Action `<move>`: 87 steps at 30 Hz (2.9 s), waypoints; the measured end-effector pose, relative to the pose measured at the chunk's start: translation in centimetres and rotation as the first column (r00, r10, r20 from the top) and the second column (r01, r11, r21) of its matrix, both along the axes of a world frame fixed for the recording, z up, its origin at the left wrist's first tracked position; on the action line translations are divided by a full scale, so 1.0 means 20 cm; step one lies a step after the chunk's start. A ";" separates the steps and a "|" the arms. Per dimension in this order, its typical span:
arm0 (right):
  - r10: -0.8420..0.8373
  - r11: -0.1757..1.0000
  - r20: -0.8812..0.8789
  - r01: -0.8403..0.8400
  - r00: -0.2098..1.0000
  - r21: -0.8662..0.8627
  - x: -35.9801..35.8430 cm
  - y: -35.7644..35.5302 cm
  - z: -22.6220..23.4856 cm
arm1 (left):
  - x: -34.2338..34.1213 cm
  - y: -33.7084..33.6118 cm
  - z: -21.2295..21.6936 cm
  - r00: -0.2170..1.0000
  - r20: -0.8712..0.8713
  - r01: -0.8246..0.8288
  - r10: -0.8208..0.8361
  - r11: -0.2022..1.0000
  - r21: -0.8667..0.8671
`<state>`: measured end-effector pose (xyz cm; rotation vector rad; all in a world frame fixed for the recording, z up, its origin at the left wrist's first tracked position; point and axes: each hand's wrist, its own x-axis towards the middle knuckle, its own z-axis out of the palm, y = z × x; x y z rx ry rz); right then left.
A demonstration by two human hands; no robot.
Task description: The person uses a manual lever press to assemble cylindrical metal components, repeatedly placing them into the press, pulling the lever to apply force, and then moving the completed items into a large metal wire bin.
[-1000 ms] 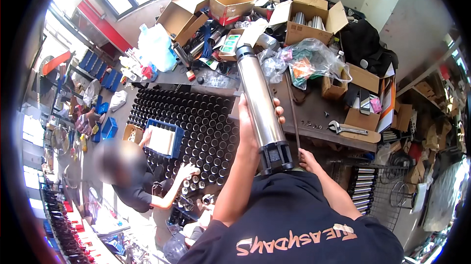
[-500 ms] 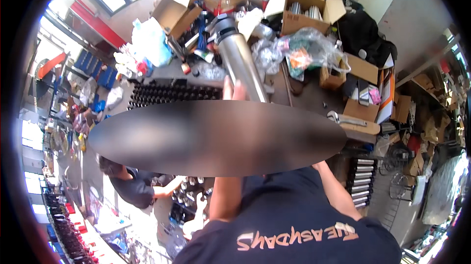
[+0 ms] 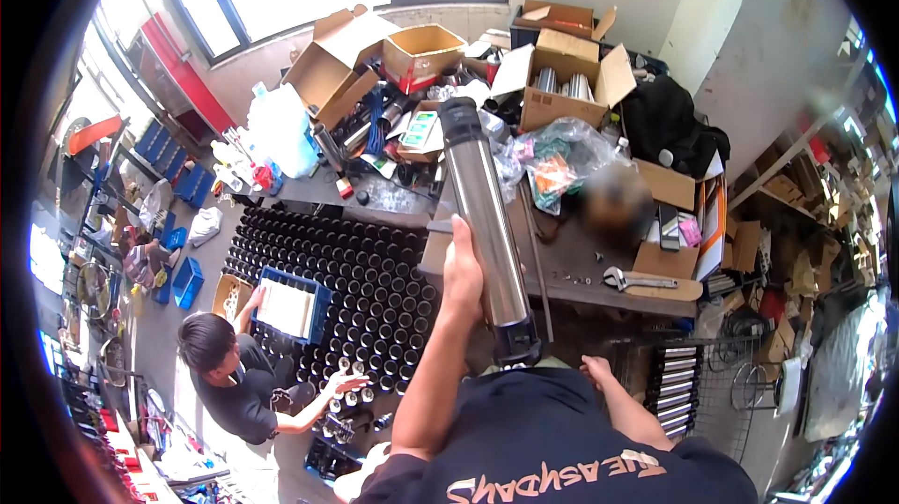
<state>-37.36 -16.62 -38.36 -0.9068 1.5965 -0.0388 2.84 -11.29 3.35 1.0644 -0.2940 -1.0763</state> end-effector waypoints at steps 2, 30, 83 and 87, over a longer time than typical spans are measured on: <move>0.104 0.994 -0.014 -0.104 0.995 -0.023 0.06 0.00 0.02 | 0.03 0.00 -0.02 0.982 -0.180 0.043 -0.062 0.993 -0.109; 0.175 0.975 -0.087 -0.185 0.981 -0.120 0.16 0.01 0.08 | 0.19 0.04 0.03 0.919 -0.353 0.126 -0.176 0.979 -0.161; -0.983 0.161 -0.139 0.937 0.123 -0.309 -3.37 0.99 -2.06 | -2.19 0.08 -2.04 0.230 -0.382 0.226 -0.895 -0.332 0.916; -0.997 0.074 0.000 0.989 0.074 -0.128 -3.15 0.78 -1.86 | -2.37 0.19 -1.91 0.210 -0.337 0.226 -0.918 -0.290 0.930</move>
